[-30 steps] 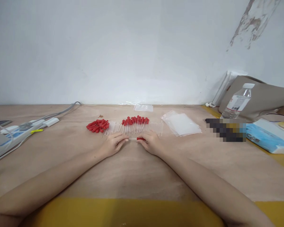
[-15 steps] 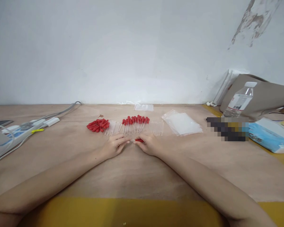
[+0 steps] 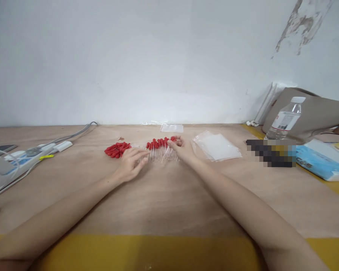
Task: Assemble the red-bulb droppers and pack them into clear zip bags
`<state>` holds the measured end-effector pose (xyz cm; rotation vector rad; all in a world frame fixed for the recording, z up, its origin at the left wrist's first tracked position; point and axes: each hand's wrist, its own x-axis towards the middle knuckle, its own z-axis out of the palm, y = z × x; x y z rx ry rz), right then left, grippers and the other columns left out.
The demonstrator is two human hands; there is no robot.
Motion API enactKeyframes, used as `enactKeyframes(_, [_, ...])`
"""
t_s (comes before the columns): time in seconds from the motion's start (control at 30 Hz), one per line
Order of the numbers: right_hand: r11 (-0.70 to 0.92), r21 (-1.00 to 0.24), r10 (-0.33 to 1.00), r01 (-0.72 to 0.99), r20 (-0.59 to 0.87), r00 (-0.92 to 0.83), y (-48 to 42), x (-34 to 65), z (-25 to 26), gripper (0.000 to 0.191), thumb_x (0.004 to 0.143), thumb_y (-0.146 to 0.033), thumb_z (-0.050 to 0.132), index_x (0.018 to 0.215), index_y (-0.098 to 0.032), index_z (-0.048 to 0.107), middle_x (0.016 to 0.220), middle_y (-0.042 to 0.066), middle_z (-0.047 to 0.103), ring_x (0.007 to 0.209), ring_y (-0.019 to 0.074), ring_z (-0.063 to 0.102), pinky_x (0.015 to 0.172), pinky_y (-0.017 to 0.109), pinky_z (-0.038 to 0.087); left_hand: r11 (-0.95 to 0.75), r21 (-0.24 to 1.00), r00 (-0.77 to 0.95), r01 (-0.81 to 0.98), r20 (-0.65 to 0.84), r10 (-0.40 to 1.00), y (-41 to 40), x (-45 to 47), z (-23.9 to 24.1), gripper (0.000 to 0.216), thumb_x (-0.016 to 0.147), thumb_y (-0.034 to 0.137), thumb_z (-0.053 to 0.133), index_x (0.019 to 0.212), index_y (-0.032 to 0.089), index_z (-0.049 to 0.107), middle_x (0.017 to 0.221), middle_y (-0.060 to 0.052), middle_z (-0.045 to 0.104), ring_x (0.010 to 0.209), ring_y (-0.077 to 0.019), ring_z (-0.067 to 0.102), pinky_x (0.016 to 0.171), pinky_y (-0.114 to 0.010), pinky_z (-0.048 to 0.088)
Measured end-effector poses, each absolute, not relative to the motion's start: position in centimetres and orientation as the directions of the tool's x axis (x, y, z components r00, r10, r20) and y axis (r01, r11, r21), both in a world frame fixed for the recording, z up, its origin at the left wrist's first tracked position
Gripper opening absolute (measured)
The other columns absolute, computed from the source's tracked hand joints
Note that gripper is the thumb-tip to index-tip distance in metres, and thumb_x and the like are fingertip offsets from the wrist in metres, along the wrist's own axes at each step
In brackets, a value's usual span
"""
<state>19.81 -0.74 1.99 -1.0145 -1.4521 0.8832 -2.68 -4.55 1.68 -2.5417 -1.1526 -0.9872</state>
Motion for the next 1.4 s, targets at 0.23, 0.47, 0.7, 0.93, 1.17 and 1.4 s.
enactKeyframes(0.23, [0.232,-0.746,0.952,0.625,0.305,0.011,4.8,17.3,3.2,0.027,0.074,-0.035,0.054,0.094,-0.017,0.061,0.075,0.002,0.064,0.064,0.0125,0.059,0.062,0.023,0.043,-0.203,0.176,0.034,0.963,0.670,0.741,-0.8,-7.3,2.2,0.021,0.075,0.032,0.051,0.088,0.021,0.063,0.099,-0.006,0.056,0.100,-0.0242,0.046,0.085,-0.037,0.034])
enactKeyframes(0.47, [0.179,-0.668,0.952,0.722,0.303,0.045,5.9,14.3,2.0,0.045,0.069,-0.041,0.059,0.105,-0.014,0.058,0.090,0.009,0.065,0.086,0.0210,0.058,0.075,0.030,0.042,-0.094,0.145,-0.017,0.985,0.623,0.782,-0.4,-8.2,1.9,0.026,0.073,0.036,0.053,0.093,0.022,0.062,0.106,-0.008,0.054,0.103,-0.0275,0.043,0.081,-0.041,0.032])
enactKeyframes(0.7, [0.100,-0.605,0.936,0.790,0.326,0.130,5.0,21.7,2.6,0.022,0.073,-0.030,0.054,0.086,-0.015,0.063,0.084,0.006,0.065,0.080,0.0159,0.059,0.070,0.024,0.042,-0.131,0.057,0.064,0.990,0.640,0.766,-0.3,-8.2,1.9,0.021,0.075,0.035,0.051,0.086,0.022,0.063,0.105,-0.008,0.054,0.101,-0.0275,0.043,0.082,-0.041,0.029])
enactKeyframes(0.93, [0.085,-0.549,0.974,0.831,0.221,0.047,3.0,23.6,2.1,0.010,0.061,-0.026,0.063,0.065,-0.017,0.065,0.068,0.002,0.066,0.065,0.0130,0.059,0.055,0.019,0.040,-0.198,0.014,0.141,0.980,0.656,0.742,-0.5,-8.1,1.4,0.023,0.076,0.040,0.051,0.080,0.021,0.064,0.103,-0.008,0.054,0.101,-0.0270,0.043,0.082,-0.041,0.028])
enactKeyframes(1.17, [0.140,-0.459,0.983,0.877,0.169,-0.068,1.2,20.4,2.1,0.010,0.065,-0.023,0.056,0.065,-0.018,0.064,0.065,0.001,0.064,0.061,0.0117,0.058,0.052,0.018,0.038,-0.225,0.000,0.168,0.974,0.666,0.727,-0.3,-8.2,1.0,0.017,0.075,0.033,0.052,0.076,0.020,0.064,0.099,-0.007,0.056,0.100,-0.0262,0.045,0.081,-0.040,0.029])
enactKeyframes(1.4, [0.051,-0.312,0.994,0.949,0.107,-0.018,0.9,19.1,2.9,0.016,0.066,-0.021,0.054,0.076,-0.014,0.064,0.077,0.010,0.065,0.071,0.0204,0.060,0.056,0.024,0.041,-0.261,0.048,0.152,0.964,0.709,0.689,-0.3,-7.9,1.1,0.018,0.078,0.029,0.048,0.072,0.019,0.062,0.095,-0.007,0.059,0.100,-0.0257,0.047,0.081,-0.040,0.032])
